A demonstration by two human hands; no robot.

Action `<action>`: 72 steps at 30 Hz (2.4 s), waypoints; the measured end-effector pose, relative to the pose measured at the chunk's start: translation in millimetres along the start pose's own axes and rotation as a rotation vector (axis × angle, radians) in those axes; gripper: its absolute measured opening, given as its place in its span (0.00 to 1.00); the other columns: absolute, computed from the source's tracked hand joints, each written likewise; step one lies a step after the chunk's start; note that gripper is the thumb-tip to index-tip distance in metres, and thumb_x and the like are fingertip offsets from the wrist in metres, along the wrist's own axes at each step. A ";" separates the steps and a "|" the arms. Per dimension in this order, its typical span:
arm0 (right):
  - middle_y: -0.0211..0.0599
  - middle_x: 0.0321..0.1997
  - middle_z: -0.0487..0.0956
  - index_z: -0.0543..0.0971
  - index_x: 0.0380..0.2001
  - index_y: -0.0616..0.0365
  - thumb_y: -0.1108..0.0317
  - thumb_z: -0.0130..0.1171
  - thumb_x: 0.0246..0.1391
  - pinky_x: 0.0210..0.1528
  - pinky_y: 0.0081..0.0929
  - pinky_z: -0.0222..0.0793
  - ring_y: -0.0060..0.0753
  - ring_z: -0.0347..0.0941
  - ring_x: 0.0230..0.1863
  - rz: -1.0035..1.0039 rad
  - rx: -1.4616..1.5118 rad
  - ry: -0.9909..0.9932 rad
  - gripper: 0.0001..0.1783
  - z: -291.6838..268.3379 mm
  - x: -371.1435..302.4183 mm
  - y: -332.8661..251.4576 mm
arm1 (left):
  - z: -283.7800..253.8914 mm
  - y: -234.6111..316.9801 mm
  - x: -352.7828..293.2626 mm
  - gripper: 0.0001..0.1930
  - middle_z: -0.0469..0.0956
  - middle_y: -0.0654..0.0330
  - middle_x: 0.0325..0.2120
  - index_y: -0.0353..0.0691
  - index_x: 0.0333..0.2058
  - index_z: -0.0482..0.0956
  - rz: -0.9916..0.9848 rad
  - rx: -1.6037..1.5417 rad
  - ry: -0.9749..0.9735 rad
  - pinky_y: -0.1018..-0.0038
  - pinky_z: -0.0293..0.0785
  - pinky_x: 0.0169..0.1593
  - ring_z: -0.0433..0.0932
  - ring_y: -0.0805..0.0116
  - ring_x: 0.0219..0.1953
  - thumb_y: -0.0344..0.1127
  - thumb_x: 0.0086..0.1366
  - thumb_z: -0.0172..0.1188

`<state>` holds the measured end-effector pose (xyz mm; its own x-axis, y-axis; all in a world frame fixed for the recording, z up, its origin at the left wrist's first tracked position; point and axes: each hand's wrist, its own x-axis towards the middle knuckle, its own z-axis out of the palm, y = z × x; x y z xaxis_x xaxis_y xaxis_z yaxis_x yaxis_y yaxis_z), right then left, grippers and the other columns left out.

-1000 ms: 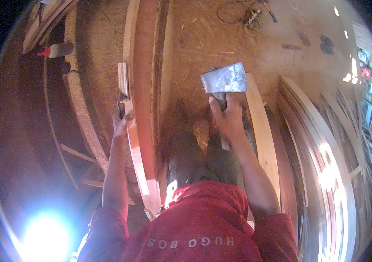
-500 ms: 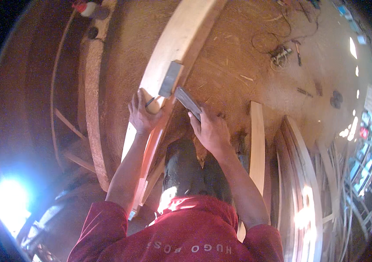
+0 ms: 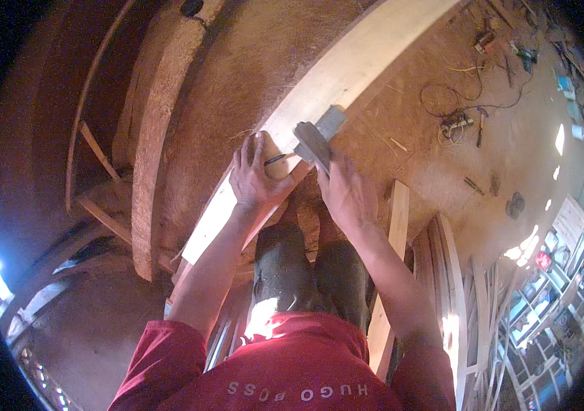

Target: The person measures and marks a wooden beam using a square and pencil, applies adhesive from a bottle to a specific section, and uses a hand plane to shave wood from the beam.

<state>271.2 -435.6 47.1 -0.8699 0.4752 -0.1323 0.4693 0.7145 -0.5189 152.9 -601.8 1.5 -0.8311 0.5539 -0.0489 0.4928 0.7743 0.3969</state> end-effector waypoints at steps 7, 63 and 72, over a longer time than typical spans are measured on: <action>0.58 0.36 0.82 0.75 0.44 0.62 0.61 0.59 0.66 0.34 0.53 0.78 0.63 0.81 0.35 0.054 -0.153 -0.116 0.15 9.3 8.4 17.4 | -1.0 -5.4 1.4 0.56 0.62 0.42 0.68 0.39 0.70 0.63 0.014 -0.079 -0.064 0.47 0.71 0.63 0.64 0.40 0.68 0.64 0.49 0.75; 0.55 0.40 0.84 0.76 0.53 0.60 0.60 0.62 0.64 0.31 0.48 0.81 0.57 0.84 0.33 -0.113 -0.243 -0.162 0.20 -58.0 53.5 -19.6 | -44.9 15.8 10.7 0.48 0.72 0.63 0.65 0.51 0.71 0.62 -0.009 -0.426 -0.303 0.58 0.81 0.55 0.75 0.47 0.54 0.33 0.50 0.74; 0.58 0.40 0.83 0.76 0.53 0.62 0.59 0.61 0.65 0.33 0.50 0.80 0.60 0.83 0.34 -0.210 -0.094 -0.036 0.20 -53.9 41.4 -21.8 | -42.2 14.8 5.9 0.49 0.78 0.57 0.57 0.53 0.72 0.60 -0.001 -0.421 -0.280 0.57 0.80 0.52 0.75 0.49 0.51 0.33 0.51 0.73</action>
<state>233.2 -403.8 98.5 -0.9541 0.2932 -0.0610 0.2878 0.8414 -0.4575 144.4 -600.0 45.7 -0.7023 0.6584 -0.2706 0.2968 0.6163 0.7294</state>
